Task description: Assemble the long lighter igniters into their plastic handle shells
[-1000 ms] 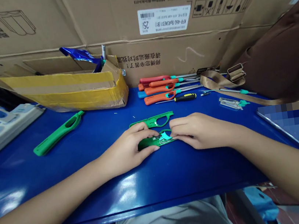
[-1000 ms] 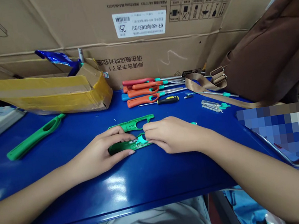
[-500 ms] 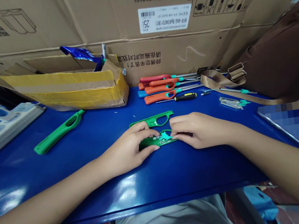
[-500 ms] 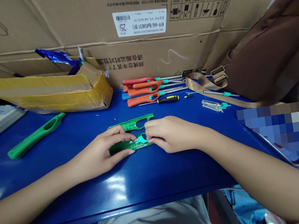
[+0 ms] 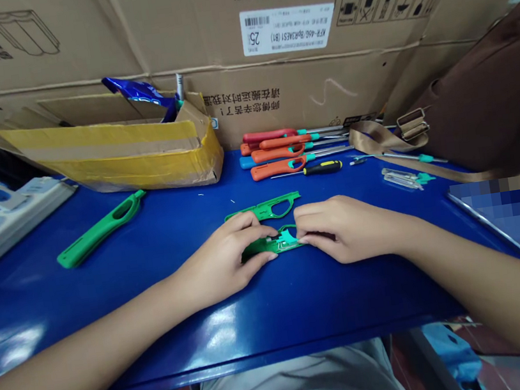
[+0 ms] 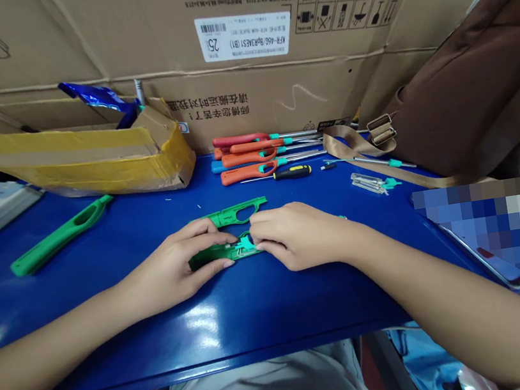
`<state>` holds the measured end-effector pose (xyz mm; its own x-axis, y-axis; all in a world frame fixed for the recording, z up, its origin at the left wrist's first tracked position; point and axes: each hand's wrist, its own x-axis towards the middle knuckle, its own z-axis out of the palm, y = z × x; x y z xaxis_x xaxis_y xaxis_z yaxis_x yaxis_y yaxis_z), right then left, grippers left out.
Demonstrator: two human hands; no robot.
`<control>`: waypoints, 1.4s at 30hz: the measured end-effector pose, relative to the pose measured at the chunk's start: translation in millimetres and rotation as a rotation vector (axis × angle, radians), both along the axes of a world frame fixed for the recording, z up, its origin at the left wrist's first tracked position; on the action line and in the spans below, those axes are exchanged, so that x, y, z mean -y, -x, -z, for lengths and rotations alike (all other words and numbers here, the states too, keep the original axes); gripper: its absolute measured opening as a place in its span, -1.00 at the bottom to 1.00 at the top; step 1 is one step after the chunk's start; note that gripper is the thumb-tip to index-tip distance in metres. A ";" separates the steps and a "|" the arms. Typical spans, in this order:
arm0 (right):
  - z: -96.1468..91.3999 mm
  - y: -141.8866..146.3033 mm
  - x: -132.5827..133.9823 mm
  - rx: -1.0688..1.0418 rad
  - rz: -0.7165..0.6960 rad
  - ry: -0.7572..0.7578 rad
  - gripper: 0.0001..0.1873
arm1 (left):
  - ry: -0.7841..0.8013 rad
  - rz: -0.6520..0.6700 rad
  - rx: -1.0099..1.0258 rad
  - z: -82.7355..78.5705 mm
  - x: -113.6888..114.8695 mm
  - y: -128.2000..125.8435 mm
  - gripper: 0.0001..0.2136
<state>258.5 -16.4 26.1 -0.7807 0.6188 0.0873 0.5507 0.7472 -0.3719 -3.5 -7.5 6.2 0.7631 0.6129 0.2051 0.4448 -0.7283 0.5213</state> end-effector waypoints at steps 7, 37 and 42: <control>-1.3 1.0 0.0 -0.012 0.007 0.012 -0.81 | -0.018 0.011 0.004 0.4 0.0 0.2 -0.77; 11.8 27.7 22.9 0.003 0.219 -0.066 -0.87 | -0.021 0.102 0.011 2.2 -0.9 0.4 -0.70; 13.6 31.0 21.8 -0.155 0.272 0.083 -0.92 | -0.047 0.105 -0.001 3.3 -1.5 -0.1 -0.74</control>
<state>227.5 -38.2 12.4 -0.5667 0.8132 0.1327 0.6586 0.5438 -0.5202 -3.4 -5.9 2.9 0.8228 0.5194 0.2307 0.3656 -0.7945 0.4849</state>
